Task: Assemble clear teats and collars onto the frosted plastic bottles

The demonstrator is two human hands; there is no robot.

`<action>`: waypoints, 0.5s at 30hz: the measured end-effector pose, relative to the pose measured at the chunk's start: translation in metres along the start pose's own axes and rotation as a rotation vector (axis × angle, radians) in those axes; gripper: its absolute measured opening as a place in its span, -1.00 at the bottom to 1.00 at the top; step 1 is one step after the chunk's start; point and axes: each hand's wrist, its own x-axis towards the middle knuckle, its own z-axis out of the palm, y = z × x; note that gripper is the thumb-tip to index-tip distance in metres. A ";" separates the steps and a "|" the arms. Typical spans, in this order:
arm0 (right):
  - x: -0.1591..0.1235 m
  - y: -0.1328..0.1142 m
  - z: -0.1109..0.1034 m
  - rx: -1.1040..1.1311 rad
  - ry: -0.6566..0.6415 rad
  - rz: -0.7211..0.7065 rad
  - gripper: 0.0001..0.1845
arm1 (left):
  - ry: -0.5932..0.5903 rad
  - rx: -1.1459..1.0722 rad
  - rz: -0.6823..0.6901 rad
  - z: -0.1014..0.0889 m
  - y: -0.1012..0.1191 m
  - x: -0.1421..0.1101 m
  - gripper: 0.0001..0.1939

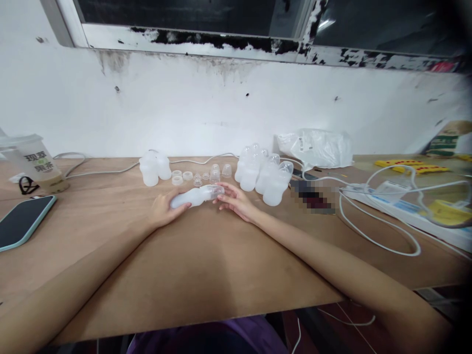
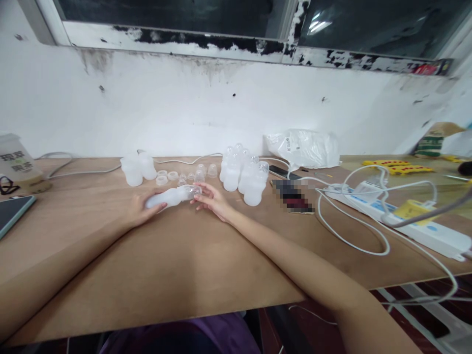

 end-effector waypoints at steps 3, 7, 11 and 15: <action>-0.001 -0.001 0.001 0.011 -0.011 0.000 -0.61 | -0.004 0.001 0.000 0.000 -0.001 0.000 -0.54; -0.001 -0.003 0.002 0.014 -0.019 0.003 -0.61 | 0.006 0.001 0.002 0.001 -0.002 0.000 -0.54; -0.001 -0.003 0.002 0.010 -0.032 0.012 -0.58 | 0.020 -0.026 0.015 0.001 -0.003 0.000 -0.55; -0.001 -0.003 0.001 0.002 -0.060 0.015 -0.56 | -0.010 -0.083 0.026 0.000 -0.001 -0.001 -0.56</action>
